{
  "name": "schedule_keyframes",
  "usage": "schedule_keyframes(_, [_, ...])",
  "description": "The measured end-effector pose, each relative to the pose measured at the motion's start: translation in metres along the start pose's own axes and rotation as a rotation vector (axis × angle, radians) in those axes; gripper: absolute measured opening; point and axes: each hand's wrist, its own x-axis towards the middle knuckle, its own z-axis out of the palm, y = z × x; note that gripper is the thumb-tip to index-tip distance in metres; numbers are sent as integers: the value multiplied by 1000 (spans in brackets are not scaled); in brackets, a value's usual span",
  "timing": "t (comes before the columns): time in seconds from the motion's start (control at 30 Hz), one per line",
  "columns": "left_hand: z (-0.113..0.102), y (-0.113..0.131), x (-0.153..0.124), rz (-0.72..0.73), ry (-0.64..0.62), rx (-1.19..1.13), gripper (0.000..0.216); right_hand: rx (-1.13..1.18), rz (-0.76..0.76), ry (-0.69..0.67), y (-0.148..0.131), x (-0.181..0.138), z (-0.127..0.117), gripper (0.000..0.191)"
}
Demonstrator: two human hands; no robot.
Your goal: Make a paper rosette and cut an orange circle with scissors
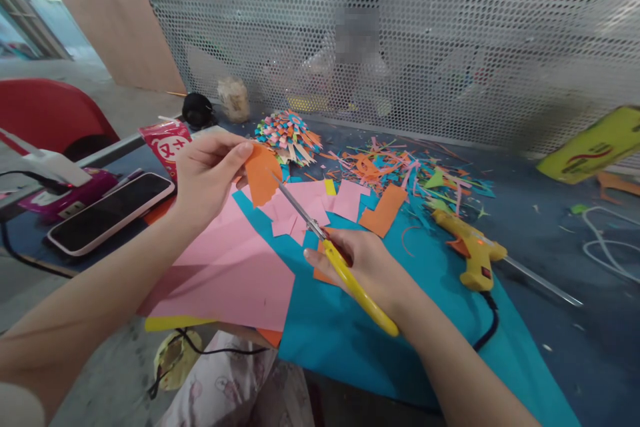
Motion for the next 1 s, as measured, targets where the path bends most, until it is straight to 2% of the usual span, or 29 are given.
schedule_keyframes(0.23, [1,2,1,-9,8,-24,25,-8,3,-14,-3,1,1,34])
schedule_keyframes(0.43, [3,2,-3,-65,-46,-60,24,21,-16,54,-7,2,1,37])
schedule_keyframes(0.6, [3,2,-5,-75,-59,-64,25,40,-8,56,-7,0,1,36])
schedule_keyframes(0.83, [9,4,-9,-113,-115,-97,24,216,30,149,-21,-4,7,41])
schedule_keyframes(1.0, [14,8,-15,-187,-210,-93,27,327,71,185,-22,-3,8,43])
